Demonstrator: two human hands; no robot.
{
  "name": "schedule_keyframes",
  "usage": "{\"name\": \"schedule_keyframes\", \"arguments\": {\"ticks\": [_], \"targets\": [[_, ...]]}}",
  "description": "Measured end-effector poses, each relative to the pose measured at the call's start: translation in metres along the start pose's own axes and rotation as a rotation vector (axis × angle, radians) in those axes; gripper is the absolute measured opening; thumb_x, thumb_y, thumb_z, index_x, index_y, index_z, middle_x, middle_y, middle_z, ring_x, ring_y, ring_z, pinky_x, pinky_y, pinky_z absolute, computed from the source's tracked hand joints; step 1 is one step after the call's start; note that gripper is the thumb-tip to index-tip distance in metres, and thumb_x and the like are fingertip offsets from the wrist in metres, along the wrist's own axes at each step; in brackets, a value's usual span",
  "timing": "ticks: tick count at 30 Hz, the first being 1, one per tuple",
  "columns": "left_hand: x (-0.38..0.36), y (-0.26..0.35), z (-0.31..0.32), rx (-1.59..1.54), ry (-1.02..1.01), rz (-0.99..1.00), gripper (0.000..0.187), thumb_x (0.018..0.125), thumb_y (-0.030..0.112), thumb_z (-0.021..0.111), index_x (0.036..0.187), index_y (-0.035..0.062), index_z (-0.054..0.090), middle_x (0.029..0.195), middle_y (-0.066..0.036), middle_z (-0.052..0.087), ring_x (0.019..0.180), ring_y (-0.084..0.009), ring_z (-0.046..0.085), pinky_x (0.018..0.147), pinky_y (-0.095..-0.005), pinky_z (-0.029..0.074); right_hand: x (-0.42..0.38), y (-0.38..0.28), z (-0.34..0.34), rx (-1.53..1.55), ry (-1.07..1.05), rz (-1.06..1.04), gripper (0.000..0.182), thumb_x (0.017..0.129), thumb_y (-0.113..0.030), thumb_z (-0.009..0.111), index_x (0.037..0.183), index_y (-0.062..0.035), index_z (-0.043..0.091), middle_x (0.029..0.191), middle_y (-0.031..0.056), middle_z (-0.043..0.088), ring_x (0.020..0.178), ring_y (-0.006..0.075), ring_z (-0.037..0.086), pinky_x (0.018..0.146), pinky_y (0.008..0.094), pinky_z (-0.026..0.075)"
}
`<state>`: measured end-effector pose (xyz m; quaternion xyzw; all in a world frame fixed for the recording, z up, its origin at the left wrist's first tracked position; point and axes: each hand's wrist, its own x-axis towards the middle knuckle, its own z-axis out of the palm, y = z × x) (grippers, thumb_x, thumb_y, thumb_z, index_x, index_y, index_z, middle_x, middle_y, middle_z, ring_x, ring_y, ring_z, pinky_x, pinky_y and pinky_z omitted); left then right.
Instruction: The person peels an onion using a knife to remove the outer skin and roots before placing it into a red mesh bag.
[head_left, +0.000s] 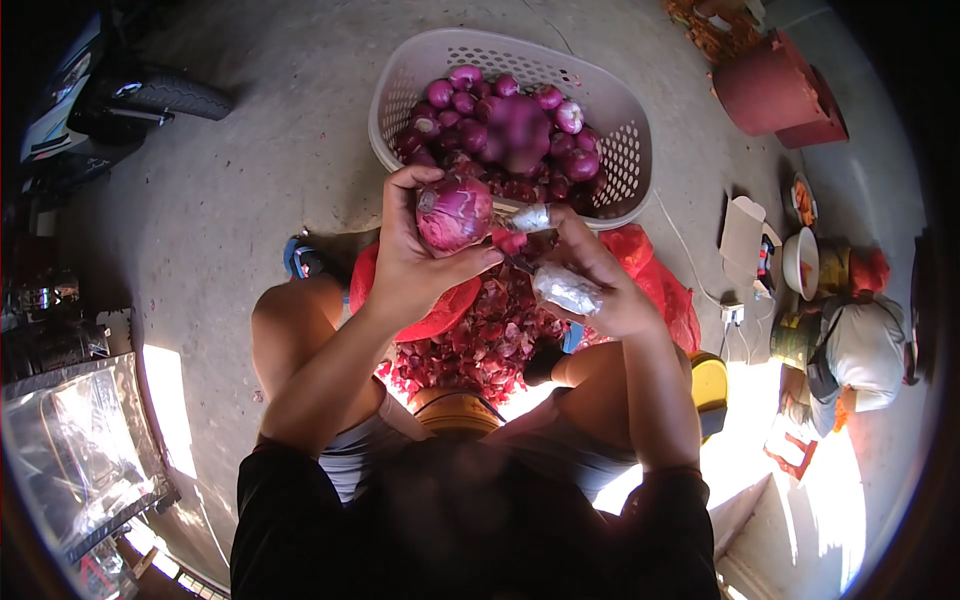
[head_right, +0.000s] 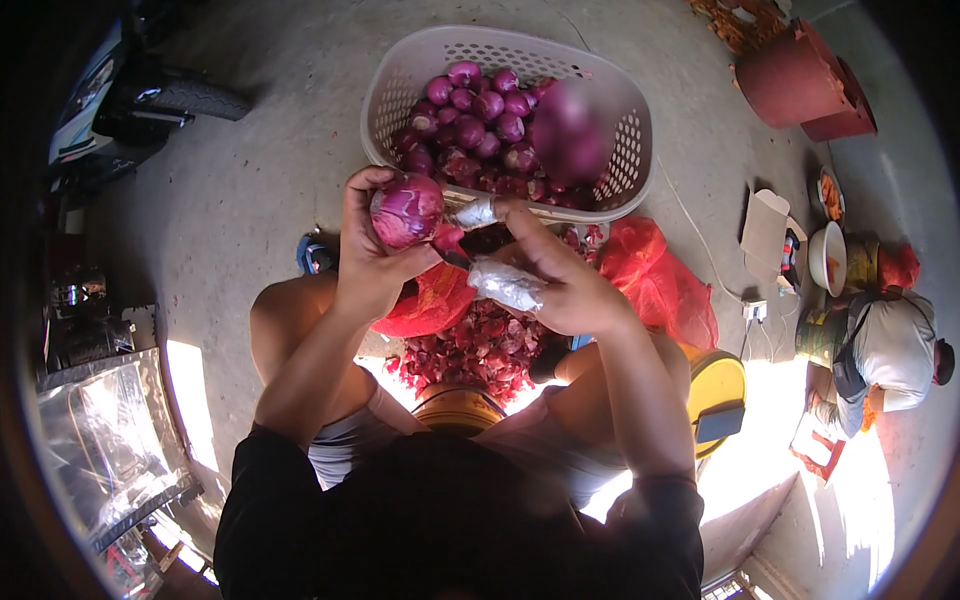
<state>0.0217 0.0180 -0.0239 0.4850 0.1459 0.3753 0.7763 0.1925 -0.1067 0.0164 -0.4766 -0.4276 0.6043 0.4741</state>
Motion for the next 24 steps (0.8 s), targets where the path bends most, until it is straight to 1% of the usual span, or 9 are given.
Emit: {"name": "schedule_keyframes", "arguments": {"ticks": [2,5,8,13,15,17,19,22,24], "targets": [[-0.001,0.002,0.001,-0.049,0.016,-0.055,0.081,0.061,-0.008,0.077,0.121,0.0103,0.026,0.115,-0.008,0.041,0.103,-0.0149,0.052,0.088,-0.0293,0.048,-0.002,0.003,0.000,-0.051,0.024,-0.038,0.058,0.086,-0.009,0.059,0.135,-0.0054,0.028,0.097,0.0065,0.056,0.079,0.0106,0.054,0.065,0.0255,0.045],[0.000,0.001,0.003,-0.117,-0.085,0.047,0.082,0.060,-0.006,0.079,0.121,0.0102,0.027,0.118,-0.008,0.040,0.107,-0.0154,0.049,0.091,-0.0303,0.045,-0.004,0.004,-0.001,-0.245,0.095,-0.030,0.057,0.087,-0.012,0.059,0.135,-0.0052,0.028,0.093,0.0046,0.057,0.078,0.0100,0.053,0.065,0.0248,0.045],[0.002,0.002,0.003,-0.025,-0.080,0.089,0.083,0.060,-0.006,0.079,0.122,0.0102,0.026,0.120,-0.008,0.038,0.109,-0.0160,0.047,0.093,-0.0315,0.044,-0.001,-0.017,0.002,-0.393,-0.014,0.117,0.057,0.088,-0.013,0.058,0.136,-0.0055,0.028,0.095,0.0052,0.057,0.082,0.0106,0.054,0.068,0.0255,0.045],[0.000,-0.002,-0.003,0.133,-0.055,0.047,0.082,0.061,-0.006,0.078,0.123,0.0093,0.026,0.121,-0.008,0.036,0.108,-0.0157,0.048,0.091,-0.0293,0.044,-0.006,-0.004,-0.012,0.037,-0.179,-0.022,0.056,0.088,-0.013,0.058,0.135,-0.0066,0.028,0.096,0.0048,0.057,0.085,0.0096,0.053,0.071,0.0259,0.044],[-0.001,0.001,0.000,0.070,-0.056,0.018,0.080,0.063,-0.007,0.076,0.123,0.0090,0.026,0.121,-0.008,0.036,0.108,-0.0154,0.047,0.091,-0.0287,0.044,-0.007,-0.004,-0.012,0.002,-0.108,-0.106,0.056,0.087,-0.011,0.059,0.134,-0.0068,0.029,0.096,0.0044,0.058,0.084,0.0101,0.054,0.072,0.0263,0.044],[-0.001,0.005,0.003,-0.067,-0.087,0.006,0.076,0.066,-0.008,0.073,0.124,0.0087,0.026,0.121,-0.008,0.036,0.108,-0.0152,0.047,0.090,-0.0283,0.043,0.002,-0.019,0.008,-0.257,0.158,-0.179,0.056,0.086,-0.008,0.059,0.133,-0.0069,0.029,0.096,0.0031,0.059,0.081,0.0113,0.055,0.071,0.0269,0.044],[-0.002,0.004,0.004,-0.061,-0.081,0.023,0.073,0.069,-0.009,0.069,0.125,0.0088,0.025,0.121,-0.008,0.036,0.109,-0.0154,0.046,0.091,-0.0288,0.043,0.011,0.004,0.006,-0.443,0.220,-0.347,0.058,0.079,-0.004,0.062,0.129,-0.0065,0.031,0.089,0.0076,0.062,0.074,0.0194,0.060,0.068,0.0296,0.046],[-0.003,0.002,0.005,-0.101,-0.085,0.006,0.070,0.072,-0.010,0.066,0.125,0.0089,0.024,0.122,-0.009,0.037,0.110,-0.0156,0.046,0.093,-0.0296,0.041,0.011,0.014,0.003,-0.587,0.226,-0.290,0.061,0.073,-0.006,0.067,0.124,-0.0057,0.034,0.084,0.0164,0.061,0.079,0.0309,0.063,0.071,0.0329,0.047],[-0.003,0.001,0.005,-0.125,-0.087,-0.002,0.069,0.073,-0.009,0.065,0.126,0.0089,0.024,0.123,-0.009,0.038,0.111,-0.0157,0.046,0.093,-0.0301,0.040,0.014,0.016,0.005,-0.656,0.234,-0.355,0.059,0.073,-0.006,0.067,0.123,-0.0057,0.035,0.085,0.0160,0.062,0.080,0.0325,0.063,0.071,0.0344,0.047]]}}
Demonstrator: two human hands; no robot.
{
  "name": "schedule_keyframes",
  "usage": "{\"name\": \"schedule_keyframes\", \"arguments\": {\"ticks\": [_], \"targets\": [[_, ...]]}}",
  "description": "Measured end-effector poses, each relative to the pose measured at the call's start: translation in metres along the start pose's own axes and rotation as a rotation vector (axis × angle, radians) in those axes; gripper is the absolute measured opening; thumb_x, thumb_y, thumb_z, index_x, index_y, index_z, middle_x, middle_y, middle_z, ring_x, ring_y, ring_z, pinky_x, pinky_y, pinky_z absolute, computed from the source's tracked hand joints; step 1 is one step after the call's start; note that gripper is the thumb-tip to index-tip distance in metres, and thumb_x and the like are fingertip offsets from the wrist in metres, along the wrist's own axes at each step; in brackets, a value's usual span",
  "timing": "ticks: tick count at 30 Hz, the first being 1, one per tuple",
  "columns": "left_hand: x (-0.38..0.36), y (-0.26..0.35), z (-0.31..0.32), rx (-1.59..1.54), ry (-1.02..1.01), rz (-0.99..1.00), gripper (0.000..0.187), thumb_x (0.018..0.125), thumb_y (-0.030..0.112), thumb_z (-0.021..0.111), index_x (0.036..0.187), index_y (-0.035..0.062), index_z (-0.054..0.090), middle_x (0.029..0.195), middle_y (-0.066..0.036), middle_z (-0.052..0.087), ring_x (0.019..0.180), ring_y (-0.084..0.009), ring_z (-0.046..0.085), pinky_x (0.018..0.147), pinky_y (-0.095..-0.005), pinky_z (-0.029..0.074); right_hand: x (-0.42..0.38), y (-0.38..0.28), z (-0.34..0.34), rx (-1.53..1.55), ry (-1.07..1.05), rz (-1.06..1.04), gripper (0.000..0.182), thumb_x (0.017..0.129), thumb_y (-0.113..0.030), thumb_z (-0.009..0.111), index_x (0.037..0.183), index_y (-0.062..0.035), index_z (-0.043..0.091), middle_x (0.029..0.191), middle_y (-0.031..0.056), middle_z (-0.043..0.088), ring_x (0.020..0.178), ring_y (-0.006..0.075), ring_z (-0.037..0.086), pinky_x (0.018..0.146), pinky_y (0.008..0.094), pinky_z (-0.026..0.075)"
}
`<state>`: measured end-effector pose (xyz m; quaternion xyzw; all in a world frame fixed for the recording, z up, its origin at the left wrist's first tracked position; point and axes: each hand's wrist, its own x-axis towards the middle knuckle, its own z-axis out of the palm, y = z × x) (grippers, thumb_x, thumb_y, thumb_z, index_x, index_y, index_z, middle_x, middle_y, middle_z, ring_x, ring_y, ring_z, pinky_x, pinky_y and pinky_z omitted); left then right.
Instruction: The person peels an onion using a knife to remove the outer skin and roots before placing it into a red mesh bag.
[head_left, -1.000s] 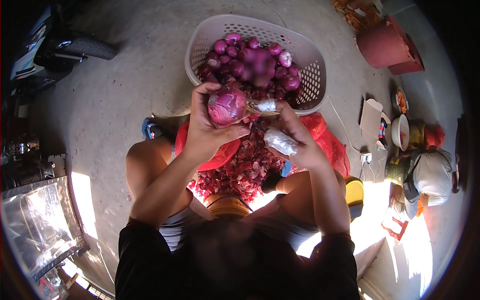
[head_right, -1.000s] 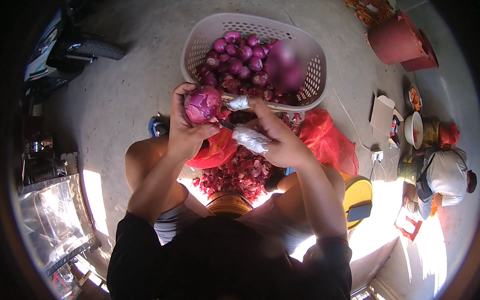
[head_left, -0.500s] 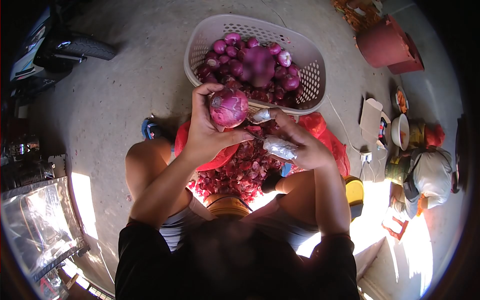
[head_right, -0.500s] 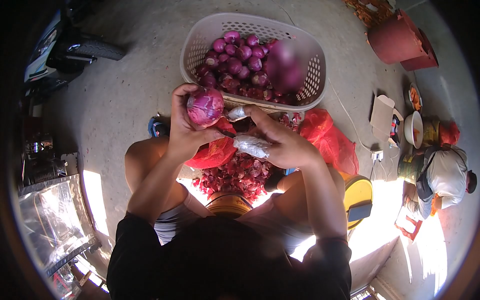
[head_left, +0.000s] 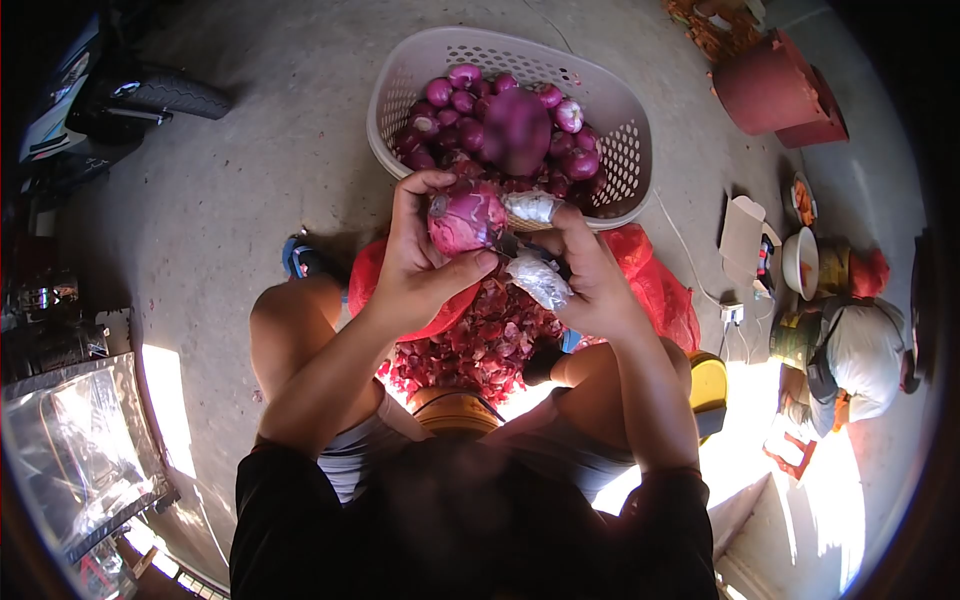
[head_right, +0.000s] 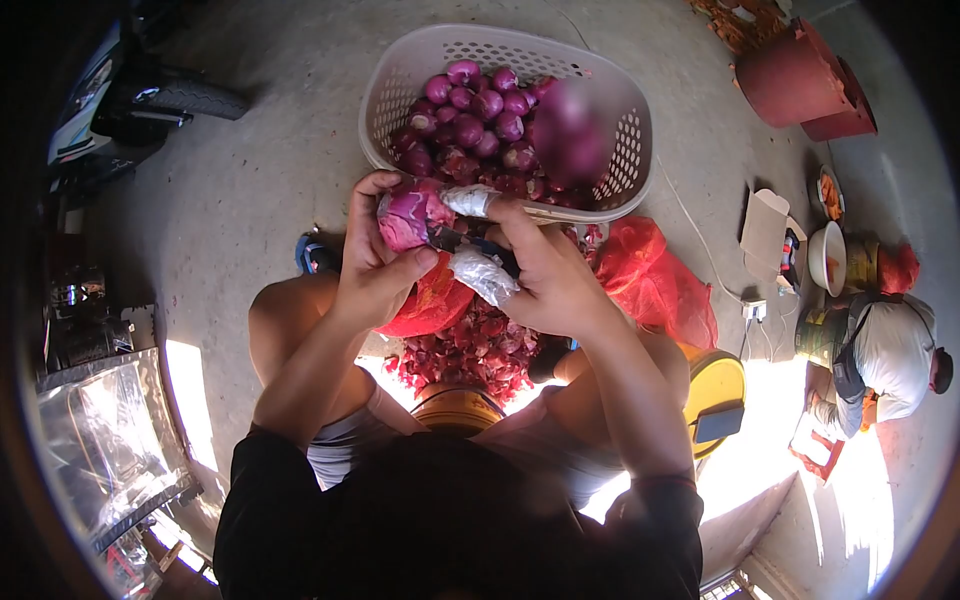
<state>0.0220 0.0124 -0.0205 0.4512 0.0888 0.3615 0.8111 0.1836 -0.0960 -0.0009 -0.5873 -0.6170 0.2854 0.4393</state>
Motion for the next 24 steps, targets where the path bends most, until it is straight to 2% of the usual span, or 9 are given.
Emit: {"name": "schedule_keyframes", "arguments": {"ticks": [4,7,10,19,24], "targets": [[0.0006,-0.0008,-0.0019,-0.019,-0.004,0.002,0.067,0.075,-0.008,0.064,0.126,0.0090,0.025,0.122,-0.009,0.042,0.110,-0.0156,0.046,0.094,-0.0307,0.039,0.0014,-0.0002,0.0038,-0.016,-0.005,0.000,0.056,0.073,-0.007,0.067,0.121,-0.0053,0.038,0.086,0.0154,0.062,0.081,0.0339,0.063,0.070,0.0366,0.048],[0.0005,-0.0008,-0.0023,-0.020,0.001,0.007,0.067,0.075,-0.008,0.064,0.126,0.0093,0.025,0.121,-0.009,0.044,0.109,-0.0155,0.047,0.094,-0.0307,0.039,0.0039,0.0028,0.0064,-0.054,0.041,-0.108,0.055,0.073,-0.008,0.068,0.120,-0.0056,0.040,0.089,0.0153,0.062,0.081,0.0333,0.063,0.070,0.0372,0.048],[0.0008,-0.0003,-0.0020,-0.020,0.003,0.013,0.066,0.075,-0.008,0.064,0.126,0.0097,0.025,0.120,-0.009,0.044,0.109,-0.0153,0.047,0.094,-0.0305,0.039,0.0048,0.0020,0.0040,-0.129,0.025,-0.112,0.053,0.073,-0.008,0.068,0.119,-0.0060,0.041,0.092,0.0154,0.061,0.081,0.0327,0.063,0.069,0.0376,0.048],[0.0010,0.0007,-0.0027,-0.030,0.008,0.004,0.066,0.075,-0.008,0.064,0.125,0.0102,0.025,0.120,-0.009,0.044,0.109,-0.0155,0.047,0.093,-0.0304,0.039,0.0021,0.0061,0.0085,0.011,0.020,-0.065,0.055,0.071,-0.003,0.067,0.120,-0.0048,0.041,0.096,0.0155,0.061,0.084,0.0328,0.062,0.071,0.0377,0.049],[0.0008,0.0013,-0.0037,-0.026,0.017,-0.006,0.066,0.075,-0.008,0.065,0.125,0.0103,0.025,0.121,-0.009,0.044,0.109,-0.0154,0.047,0.093,-0.0301,0.040,0.0018,0.0097,0.0079,-0.022,0.029,-0.113,0.055,0.070,0.000,0.064,0.120,-0.0040,0.041,0.100,0.0170,0.060,0.086,0.0333,0.062,0.073,0.0379,0.049]]}}
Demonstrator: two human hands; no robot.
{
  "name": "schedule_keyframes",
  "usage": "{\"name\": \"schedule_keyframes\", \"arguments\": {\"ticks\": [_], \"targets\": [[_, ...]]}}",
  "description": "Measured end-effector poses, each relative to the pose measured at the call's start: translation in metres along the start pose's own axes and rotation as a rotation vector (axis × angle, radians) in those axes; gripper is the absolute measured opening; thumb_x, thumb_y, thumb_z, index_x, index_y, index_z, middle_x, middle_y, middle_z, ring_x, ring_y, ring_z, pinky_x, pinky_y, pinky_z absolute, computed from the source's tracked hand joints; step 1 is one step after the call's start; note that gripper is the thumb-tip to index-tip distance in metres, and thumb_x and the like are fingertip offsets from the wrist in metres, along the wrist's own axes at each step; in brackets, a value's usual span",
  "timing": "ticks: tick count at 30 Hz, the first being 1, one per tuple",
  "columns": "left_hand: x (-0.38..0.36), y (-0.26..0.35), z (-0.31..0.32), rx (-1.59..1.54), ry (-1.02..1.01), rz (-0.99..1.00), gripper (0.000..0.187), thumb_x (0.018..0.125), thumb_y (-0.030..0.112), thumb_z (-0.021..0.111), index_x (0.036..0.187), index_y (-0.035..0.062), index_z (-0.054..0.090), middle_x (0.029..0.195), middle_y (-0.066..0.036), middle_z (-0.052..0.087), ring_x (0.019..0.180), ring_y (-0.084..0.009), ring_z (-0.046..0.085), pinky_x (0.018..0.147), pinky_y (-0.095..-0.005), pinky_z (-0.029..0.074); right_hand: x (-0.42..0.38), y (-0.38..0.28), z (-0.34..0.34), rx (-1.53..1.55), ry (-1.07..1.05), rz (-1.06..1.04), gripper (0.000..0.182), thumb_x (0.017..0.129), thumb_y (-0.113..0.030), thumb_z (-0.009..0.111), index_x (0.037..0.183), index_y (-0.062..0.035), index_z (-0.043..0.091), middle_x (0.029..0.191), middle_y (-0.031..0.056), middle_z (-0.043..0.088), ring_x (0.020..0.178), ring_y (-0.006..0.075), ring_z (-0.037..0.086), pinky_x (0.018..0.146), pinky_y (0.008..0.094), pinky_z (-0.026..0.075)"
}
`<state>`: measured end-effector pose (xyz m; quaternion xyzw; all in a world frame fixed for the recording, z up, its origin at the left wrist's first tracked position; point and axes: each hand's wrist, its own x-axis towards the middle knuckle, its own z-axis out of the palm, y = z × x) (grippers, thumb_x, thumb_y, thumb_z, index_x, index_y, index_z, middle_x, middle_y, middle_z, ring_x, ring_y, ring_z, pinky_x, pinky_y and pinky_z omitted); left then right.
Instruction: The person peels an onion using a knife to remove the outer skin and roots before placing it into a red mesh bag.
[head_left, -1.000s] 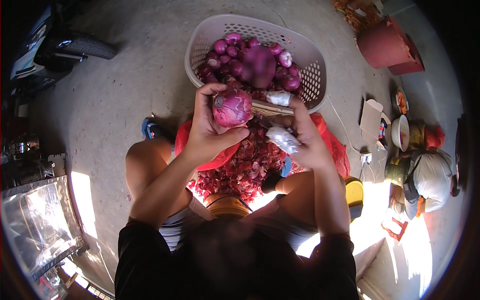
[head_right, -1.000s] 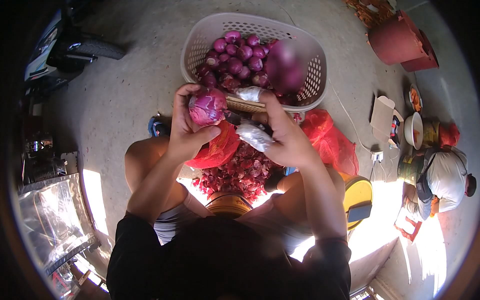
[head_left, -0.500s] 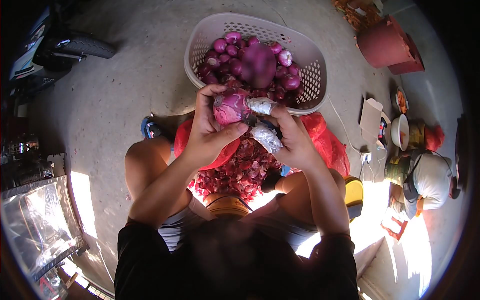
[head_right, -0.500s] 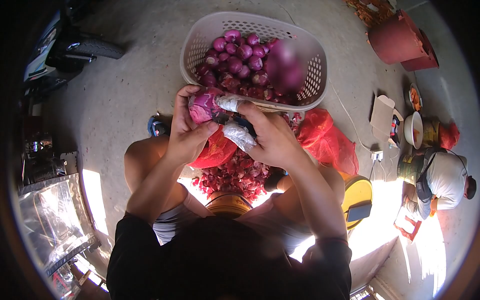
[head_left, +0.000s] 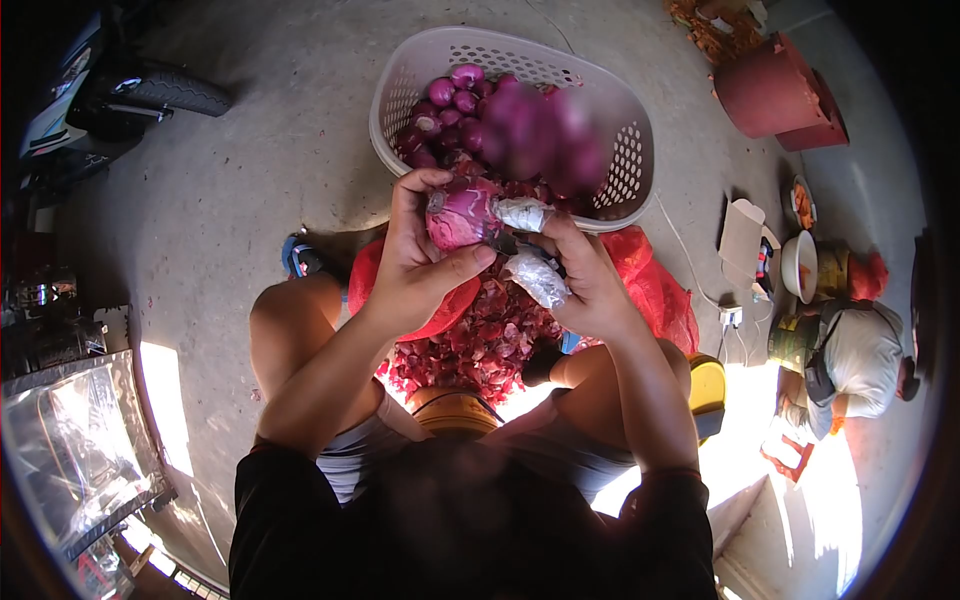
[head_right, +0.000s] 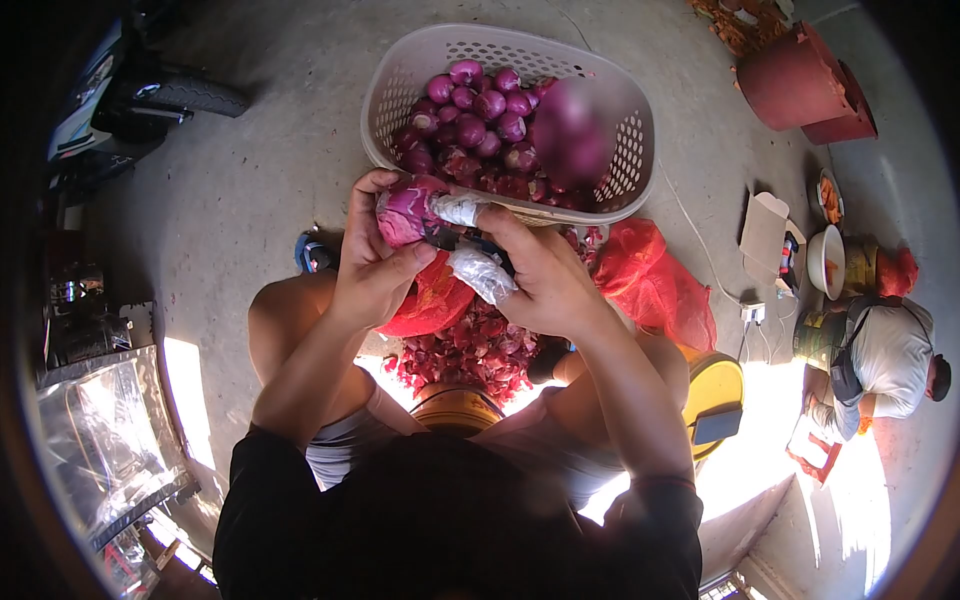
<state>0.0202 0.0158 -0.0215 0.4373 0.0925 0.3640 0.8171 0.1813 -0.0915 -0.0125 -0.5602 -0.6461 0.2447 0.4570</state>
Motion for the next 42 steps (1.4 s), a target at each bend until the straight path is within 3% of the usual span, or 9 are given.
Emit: {"name": "schedule_keyframes", "arguments": {"ticks": [16,19,22,25,29,34,40,42], "targets": [[0.000,0.000,0.001,0.010,-0.003,0.021,0.065,0.075,-0.010,0.063,0.124,0.0097,0.026,0.121,-0.010,0.043,0.109,-0.0151,0.047,0.093,-0.0299,0.040,0.005,-0.006,-0.003,-0.147,0.014,-0.015,0.055,0.065,-0.003,0.068,0.116,-0.0073,0.047,0.096,0.0159,0.061,0.084,0.0348,0.061,0.071,0.0401,0.048],[0.000,-0.002,0.001,0.006,0.012,0.034,0.065,0.075,-0.011,0.063,0.124,0.0094,0.026,0.121,-0.010,0.043,0.109,-0.0150,0.047,0.093,-0.0295,0.041,0.009,-0.012,-0.005,-0.219,-0.006,-0.014,0.047,0.074,0.002,0.066,0.117,-0.0040,0.048,0.099,0.0142,0.062,0.086,0.0235,0.064,0.073,0.0310,0.048],[0.001,-0.002,0.000,-0.025,0.030,0.015,0.064,0.075,-0.011,0.063,0.123,0.0097,0.026,0.119,-0.009,0.044,0.109,-0.0158,0.048,0.093,-0.0317,0.041,0.009,-0.008,-0.001,-0.263,0.051,-0.087,0.047,0.074,0.001,0.066,0.116,-0.0038,0.049,0.098,0.0147,0.062,0.085,0.0243,0.064,0.072,0.0312,0.048],[0.001,0.003,0.006,-0.142,0.060,-0.036,0.064,0.075,-0.011,0.062,0.123,0.0107,0.026,0.118,-0.009,0.044,0.109,-0.0173,0.049,0.095,-0.0366,0.042,0.010,-0.012,0.002,-0.157,0.064,0.054,0.049,0.064,-0.002,0.068,0.110,-0.0050,0.052,0.103,0.0181,0.060,0.089,0.0361,0.060,0.075,0.0389,0.048],[-0.001,0.007,0.010,-0.189,0.047,-0.039,0.063,0.075,-0.012,0.060,0.123,0.0118,0.026,0.118,-0.010,0.044,0.109,-0.0196,0.050,0.097,-0.0427,0.043,0.010,-0.006,0.006,-0.022,0.171,0.013,0.046,0.070,0.000,0.066,0.113,-0.0043,0.049,0.104,0.0183,0.061,0.090,0.0332,0.062,0.076,0.0346,0.048],[-0.002,0.005,0.009,-0.162,0.055,-0.006,0.064,0.075,-0.013,0.059,0.123,0.0117,0.026,0.117,-0.010,0.044,0.110,-0.0201,0.050,0.097,-0.0404,0.042,0.011,-0.004,0.009,0.070,0.209,0.024,0.042,0.077,-0.003,0.063,0.116,-0.0040,0.045,0.100,0.0169,0.063,0.088,0.0300,0.064,0.076,0.0327,0.048],[-0.002,0.007,0.005,-0.198,0.067,-0.047,0.065,0.075,-0.013,0.060,0.124,0.0119,0.026,0.119,-0.010,0.045,0.108,-0.0175,0.050,0.092,-0.0338,0.044,0.004,-0.011,0.006,0.100,0.066,0.134,0.046,0.077,-0.006,0.065,0.118,-0.0037,0.044,0.097,0.0157,0.063,0.087,0.0301,0.063,0.075,0.0329,0.048],[-0.002,0.007,0.005,-0.179,0.065,-0.044,0.065,0.075,-0.012,0.060,0.124,0.0121,0.026,0.120,-0.010,0.045,0.107,-0.0167,0.050,0.089,-0.0320,0.044,0.005,-0.007,0.009,0.076,0.095,0.056,0.048,0.076,-0.007,0.066,0.119,-0.0041,0.044,0.098,0.0160,0.063,0.087,0.0307,0.063,0.074,0.0336,0.048]]}}
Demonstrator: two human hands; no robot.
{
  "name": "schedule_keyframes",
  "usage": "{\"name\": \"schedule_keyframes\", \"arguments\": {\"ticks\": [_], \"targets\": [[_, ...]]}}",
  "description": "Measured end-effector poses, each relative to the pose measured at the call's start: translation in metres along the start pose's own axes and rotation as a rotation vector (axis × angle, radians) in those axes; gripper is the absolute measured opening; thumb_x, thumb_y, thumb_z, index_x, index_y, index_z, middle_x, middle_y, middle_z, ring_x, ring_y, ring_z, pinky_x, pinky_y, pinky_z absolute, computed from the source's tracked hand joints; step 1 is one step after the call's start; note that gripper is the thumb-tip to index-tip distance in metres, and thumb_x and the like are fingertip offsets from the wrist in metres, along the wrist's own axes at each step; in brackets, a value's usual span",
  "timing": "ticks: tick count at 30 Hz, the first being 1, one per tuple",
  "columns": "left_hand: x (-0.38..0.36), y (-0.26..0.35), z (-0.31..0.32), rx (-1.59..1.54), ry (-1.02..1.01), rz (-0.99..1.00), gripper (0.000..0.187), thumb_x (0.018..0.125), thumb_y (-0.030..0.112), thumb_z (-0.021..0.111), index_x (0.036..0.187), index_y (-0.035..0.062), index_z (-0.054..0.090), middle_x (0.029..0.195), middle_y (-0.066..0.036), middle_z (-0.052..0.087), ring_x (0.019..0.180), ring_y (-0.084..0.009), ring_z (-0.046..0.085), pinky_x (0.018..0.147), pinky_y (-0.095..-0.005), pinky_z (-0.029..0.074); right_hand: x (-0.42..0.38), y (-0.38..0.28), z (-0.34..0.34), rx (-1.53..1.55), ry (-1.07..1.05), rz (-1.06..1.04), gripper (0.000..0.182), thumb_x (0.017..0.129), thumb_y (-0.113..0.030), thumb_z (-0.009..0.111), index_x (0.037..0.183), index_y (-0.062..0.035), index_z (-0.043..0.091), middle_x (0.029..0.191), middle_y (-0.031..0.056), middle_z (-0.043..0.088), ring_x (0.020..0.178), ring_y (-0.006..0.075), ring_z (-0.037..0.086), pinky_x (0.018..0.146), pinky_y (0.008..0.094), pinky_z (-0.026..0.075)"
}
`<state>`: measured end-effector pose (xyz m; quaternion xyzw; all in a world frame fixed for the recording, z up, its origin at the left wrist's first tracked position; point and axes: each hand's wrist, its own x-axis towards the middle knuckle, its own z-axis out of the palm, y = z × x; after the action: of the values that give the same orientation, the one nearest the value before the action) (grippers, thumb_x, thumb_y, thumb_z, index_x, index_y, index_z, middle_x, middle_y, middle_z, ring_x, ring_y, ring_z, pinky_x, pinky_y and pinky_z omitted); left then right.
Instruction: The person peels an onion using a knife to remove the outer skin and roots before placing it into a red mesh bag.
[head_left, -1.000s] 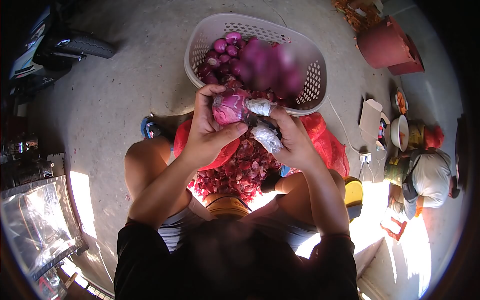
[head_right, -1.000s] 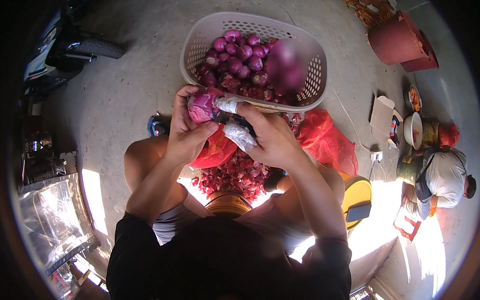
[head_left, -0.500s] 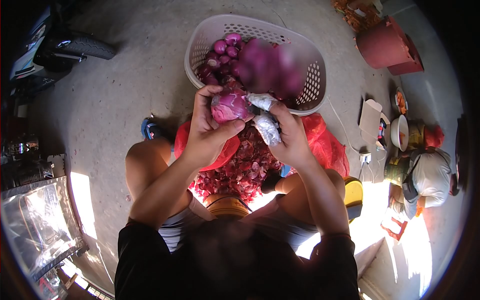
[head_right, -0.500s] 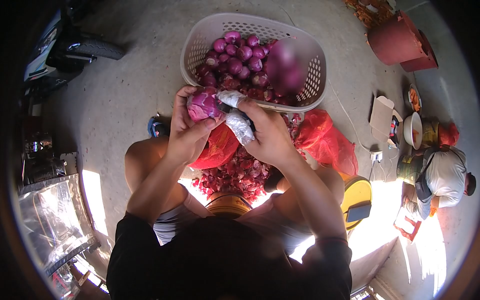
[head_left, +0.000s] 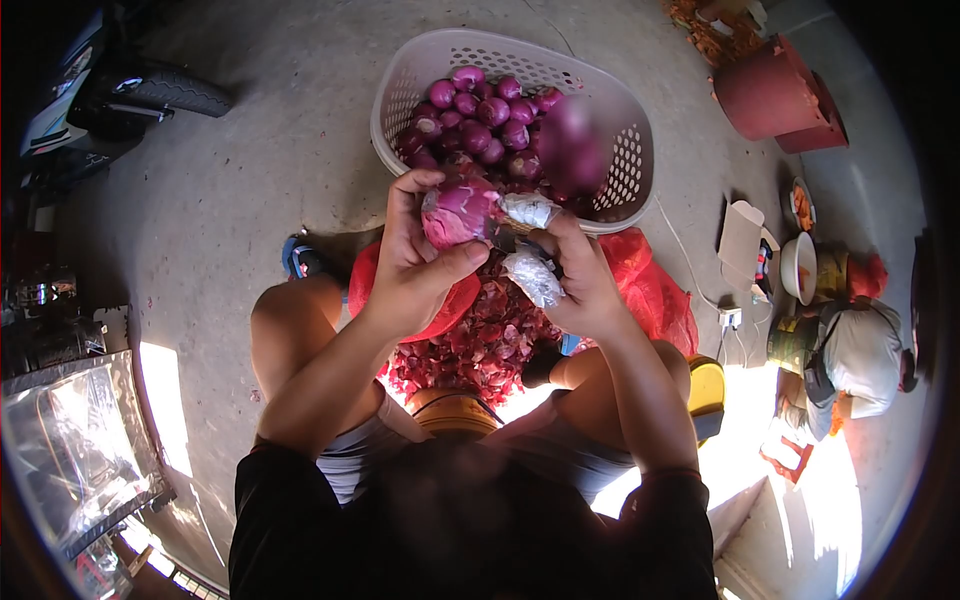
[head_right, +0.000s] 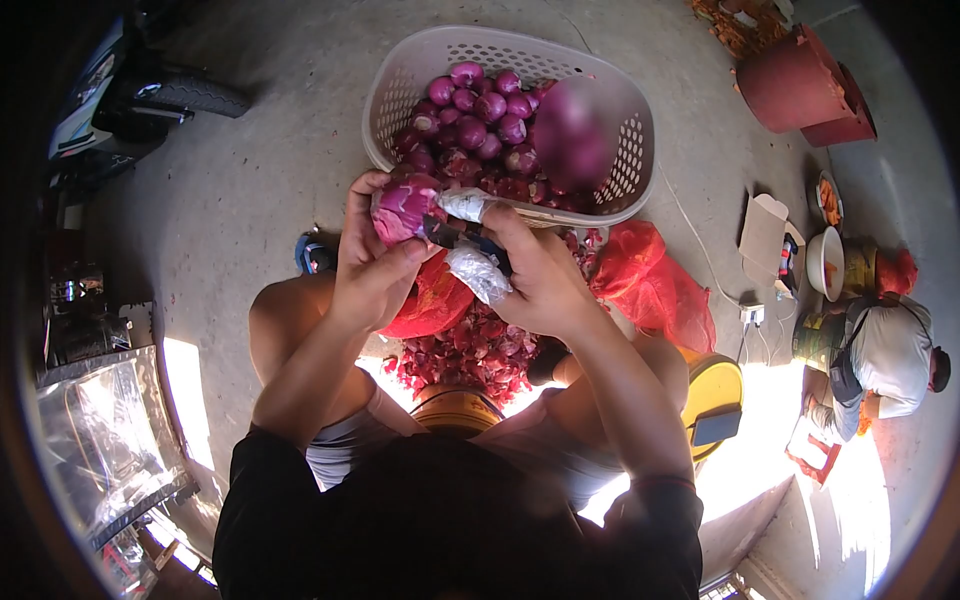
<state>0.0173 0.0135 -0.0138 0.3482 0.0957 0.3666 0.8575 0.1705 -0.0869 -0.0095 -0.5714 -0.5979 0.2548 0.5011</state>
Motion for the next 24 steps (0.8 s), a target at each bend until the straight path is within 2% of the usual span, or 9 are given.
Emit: {"name": "schedule_keyframes", "arguments": {"ticks": [8,10,13,14,16,19,20,22,24], "targets": [[-0.001,-0.002,-0.002,0.007,-0.034,0.004,0.065,0.075,-0.013,0.059,0.124,0.0124,0.026,0.121,-0.009,0.044,0.108,-0.0172,0.049,0.090,-0.0327,0.044,0.005,-0.003,-0.005,-0.081,-0.058,-0.013,0.053,0.072,-0.006,0.067,0.119,-0.0062,0.044,0.105,0.0174,0.060,0.089,0.0339,0.062,0.074,0.0359,0.049],[-0.001,-0.001,0.000,-0.018,-0.018,-0.006,0.064,0.075,-0.013,0.058,0.124,0.0134,0.026,0.122,-0.010,0.044,0.109,-0.0184,0.049,0.093,-0.0368,0.043,0.005,-0.002,-0.006,-0.105,-0.064,0.000,0.052,0.072,-0.006,0.067,0.119,-0.0066,0.045,0.105,0.0172,0.060,0.089,0.0345,0.062,0.075,0.0362,0.049],[-0.001,-0.001,-0.001,-0.062,-0.021,-0.021,0.063,0.076,-0.013,0.057,0.124,0.0153,0.027,0.123,-0.009,0.042,0.112,-0.0205,0.048,0.096,-0.0439,0.041,0.003,0.007,-0.002,-0.173,-0.015,-0.089,0.050,0.074,-0.004,0.065,0.120,-0.0060,0.045,0.106,0.0173,0.060,0.090,0.0341,0.062,0.076,0.0360,0.049],[-0.001,-0.001,-0.002,-0.077,-0.027,-0.026,0.063,0.076,-0.013,0.056,0.124,0.0159,0.027,0.124,-0.009,0.042,0.112,-0.0213,0.048,0.097,-0.0464,0.040,0.004,0.006,-0.001,-0.154,0.010,-0.099,0.049,0.075,-0.003,0.064,0.120,-0.0058,0.044,0.107,0.0173,0.060,0.091,0.0329,0.062,0.077,0.0357,0.048],[-0.001,-0.001,0.004,-0.085,-0.022,-0.007,0.061,0.077,-0.009,0.056,0.125,0.0159,0.028,0.123,-0.009,0.044,0.112,-0.0227,0.049,0.097,-0.0457,0.040,0.011,-0.001,-0.001,-0.118,0.062,-0.119,0.047,0.077,-0.002,0.062,0.120,-0.0055,0.044,0.109,0.0174,0.059,0.093,0.0306,0.062,0.078,0.0351,0.048],[-0.001,0.000,0.004,-0.097,-0.047,0.005,0.060,0.077,-0.006,0.056,0.126,0.0161,0.029,0.123,-0.010,0.045,0.114,-0.0250,0.048,0.099,-0.0463,0.038,0.006,0.007,0.000,0.033,0.146,-0.041,0.045,0.080,-0.003,0.061,0.121,-0.0047,0.042,0.110,0.0173,0.059,0.096,0.0250,0.062,0.079,0.0329,0.047],[-0.001,0.000,0.003,-0.099,-0.058,0.008,0.059,0.077,-0.005,0.056,0.125,0.0162,0.029,0.124,-0.010,0.044,0.115,-0.0259,0.047,0.099,-0.0467,0.037,0.005,0.007,-0.002,0.026,0.139,-0.042,0.047,0.081,-0.005,0.062,0.122,-0.0046,0.040,0.103,0.0162,0.062,0.091,0.0215,0.063,0.078,0.0302,0.047],[0.001,0.003,0.003,-0.129,-0.030,-0.015,0.062,0.076,-0.011,0.056,0.124,0.0168,0.029,0.124,-0.009,0.043,0.114,-0.0232,0.047,0.098,-0.0470,0.038,0.003,0.002,-0.002,0.059,0.059,-0.030,0.051,0.080,-0.006,0.063,0.124,-0.0045,0.037,0.097,0.0154,0.064,0.089,0.0214,0.063,0.077,0.0297,0.047],[0.001,0.004,0.001,-0.132,-0.019,-0.032,0.064,0.076,-0.014,0.056,0.124,0.0165,0.029,0.124,-0.009,0.042,0.112,-0.0210,0.048,0.097,-0.0443,0.040,0.001,-0.002,-0.004,0.020,-0.024,0.030,0.054,0.080,-0.007,0.063,0.124,-0.0044,0.032,0.093,0.0158,0.065,0.087,0.0247,0.064,0.075,0.0307,0.047]]}}
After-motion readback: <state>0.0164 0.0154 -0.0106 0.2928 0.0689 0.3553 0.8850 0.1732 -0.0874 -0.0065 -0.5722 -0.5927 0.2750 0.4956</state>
